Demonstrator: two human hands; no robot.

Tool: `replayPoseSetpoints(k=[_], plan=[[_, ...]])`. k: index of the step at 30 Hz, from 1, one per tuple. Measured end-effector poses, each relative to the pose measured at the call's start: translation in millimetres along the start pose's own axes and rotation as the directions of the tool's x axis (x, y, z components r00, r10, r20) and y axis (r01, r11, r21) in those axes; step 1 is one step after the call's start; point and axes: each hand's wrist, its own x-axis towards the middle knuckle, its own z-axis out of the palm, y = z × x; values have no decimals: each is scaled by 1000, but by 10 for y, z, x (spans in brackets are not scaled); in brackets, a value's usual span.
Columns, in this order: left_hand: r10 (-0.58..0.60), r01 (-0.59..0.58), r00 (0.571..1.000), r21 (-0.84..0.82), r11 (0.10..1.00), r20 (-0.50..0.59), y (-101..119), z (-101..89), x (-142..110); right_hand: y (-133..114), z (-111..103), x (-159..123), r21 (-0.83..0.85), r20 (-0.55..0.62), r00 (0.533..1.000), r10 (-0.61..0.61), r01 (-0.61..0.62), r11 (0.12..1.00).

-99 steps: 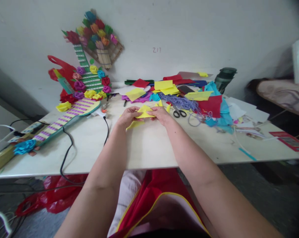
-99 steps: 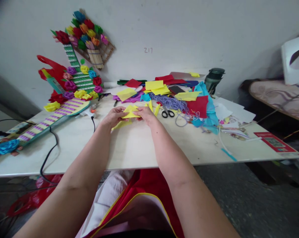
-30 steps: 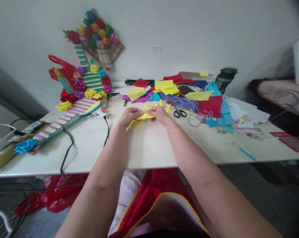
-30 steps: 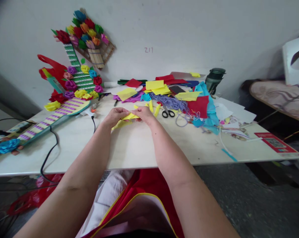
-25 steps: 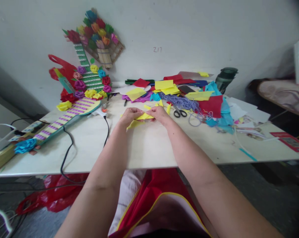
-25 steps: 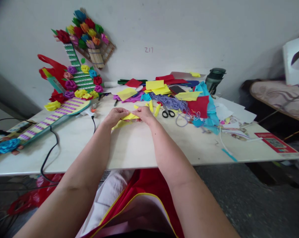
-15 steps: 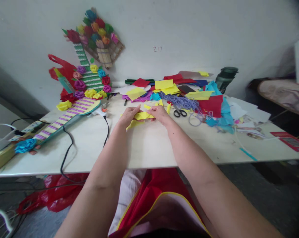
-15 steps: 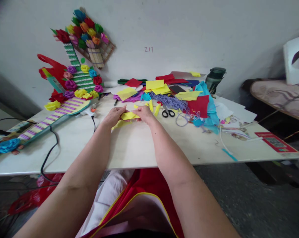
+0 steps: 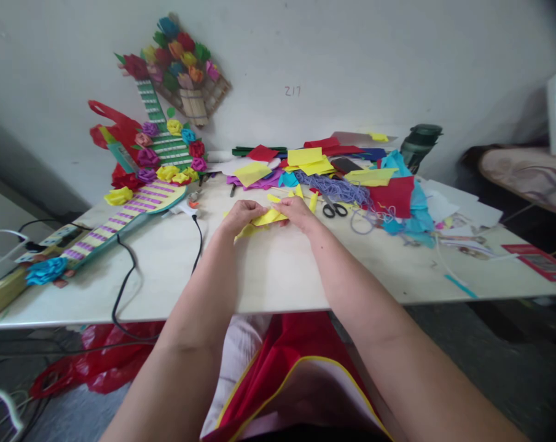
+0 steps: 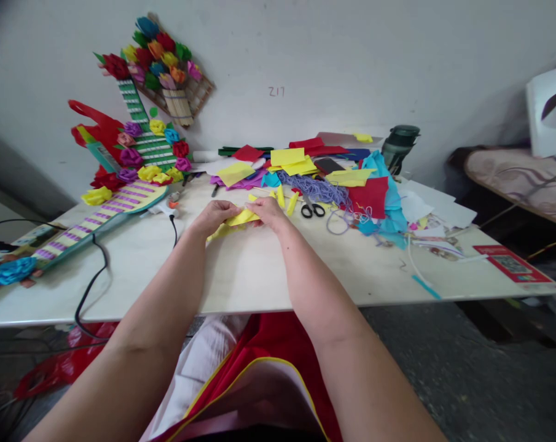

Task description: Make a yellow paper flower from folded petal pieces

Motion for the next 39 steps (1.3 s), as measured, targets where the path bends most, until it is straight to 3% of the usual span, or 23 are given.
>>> replayPoseSetpoints(k=[8,13,17,23,29,39], plan=[[40,-39,999,59,997,-14,50,4,-41,67,-99,64,188,87,996,22,-38,982],[59,-57,998,64,996,-23,38,4,-31,46,-123,42,134,89,994,-60,47,990],[44,-43,999,24,999,-13,18,4,-13,64,-78,48,68,69,997,-40,35,997],[-11,11,1000,-2,1000,-9,19,27,-28,91,-18,70,114,26,1000,-19,16,993],[8,-7,1000,23,1000,-13,37,50,-53,87,7,76,119,6,1000,3,-4,993],[96,-91,995,222,971,-9,-30,-47,8,79,-74,70,169,62,998,-25,14,985]])
